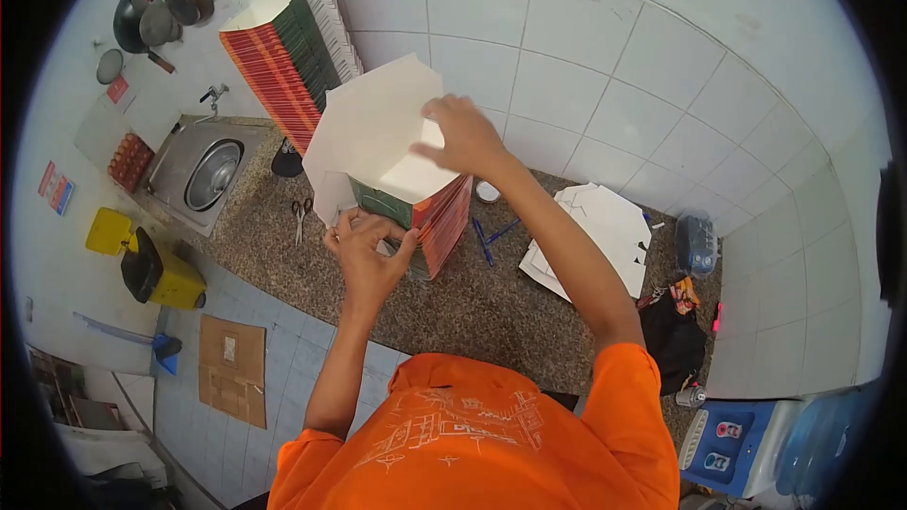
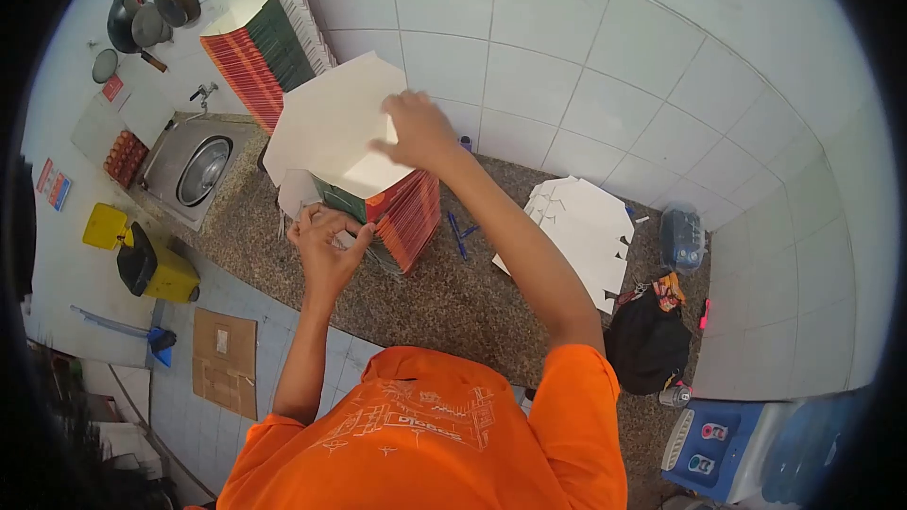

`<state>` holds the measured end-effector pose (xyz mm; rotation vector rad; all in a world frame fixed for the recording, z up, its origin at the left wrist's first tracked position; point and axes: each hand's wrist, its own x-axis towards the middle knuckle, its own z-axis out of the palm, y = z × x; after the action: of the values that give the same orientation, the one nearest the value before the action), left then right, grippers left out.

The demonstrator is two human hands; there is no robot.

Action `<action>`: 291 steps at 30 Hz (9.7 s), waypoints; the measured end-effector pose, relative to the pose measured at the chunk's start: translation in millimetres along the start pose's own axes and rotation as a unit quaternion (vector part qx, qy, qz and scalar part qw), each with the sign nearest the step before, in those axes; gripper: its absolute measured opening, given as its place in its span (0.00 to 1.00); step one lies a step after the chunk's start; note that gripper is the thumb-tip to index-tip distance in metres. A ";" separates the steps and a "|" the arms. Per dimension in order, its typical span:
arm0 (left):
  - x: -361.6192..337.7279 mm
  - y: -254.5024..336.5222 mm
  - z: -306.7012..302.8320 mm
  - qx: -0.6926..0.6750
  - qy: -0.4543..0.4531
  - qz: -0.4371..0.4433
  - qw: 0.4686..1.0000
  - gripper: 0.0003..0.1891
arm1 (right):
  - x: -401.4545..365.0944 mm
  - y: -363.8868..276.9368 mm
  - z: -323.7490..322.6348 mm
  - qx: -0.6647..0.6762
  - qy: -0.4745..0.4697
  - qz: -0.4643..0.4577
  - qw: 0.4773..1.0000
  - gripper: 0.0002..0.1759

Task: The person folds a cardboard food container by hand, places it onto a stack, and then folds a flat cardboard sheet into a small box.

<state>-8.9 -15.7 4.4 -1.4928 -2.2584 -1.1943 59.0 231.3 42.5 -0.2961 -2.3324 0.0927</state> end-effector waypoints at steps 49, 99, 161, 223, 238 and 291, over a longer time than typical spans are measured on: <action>-24.7 -21.2 45.9 0.016 0.020 0.158 0.987 0.19 | -12.1 45.0 44.9 0.102 -0.253 0.310 0.911 0.33; -92.3 18.6 145.5 -0.395 -0.362 -0.027 0.844 0.06 | -397.4 114.4 -102.8 0.074 -0.089 0.566 0.817 0.12; -64.6 132.6 173.0 -0.678 -0.315 -0.310 0.587 0.13 | -311.0 -93.0 -113.4 -0.098 0.144 0.327 0.929 0.24; -64.6 45.5 110.7 -0.400 -0.696 -0.208 0.560 0.09 | -306.8 -81.2 -116.5 0.431 -0.007 0.374 0.821 0.24; -70.8 41.8 125.4 -0.440 -0.687 -0.093 0.571 0.12 | -283.0 -109.0 -101.5 0.318 0.067 0.404 0.855 0.07; -61.0 46.5 95.4 -0.689 -0.552 -0.283 0.375 0.44 | -267.1 -40.6 -72.4 0.252 0.098 0.387 0.882 0.37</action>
<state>84.5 17.2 -67.6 -2.4862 -1.9353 -4.0796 284.0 126.0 -85.9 -0.9012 -1.7738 0.9914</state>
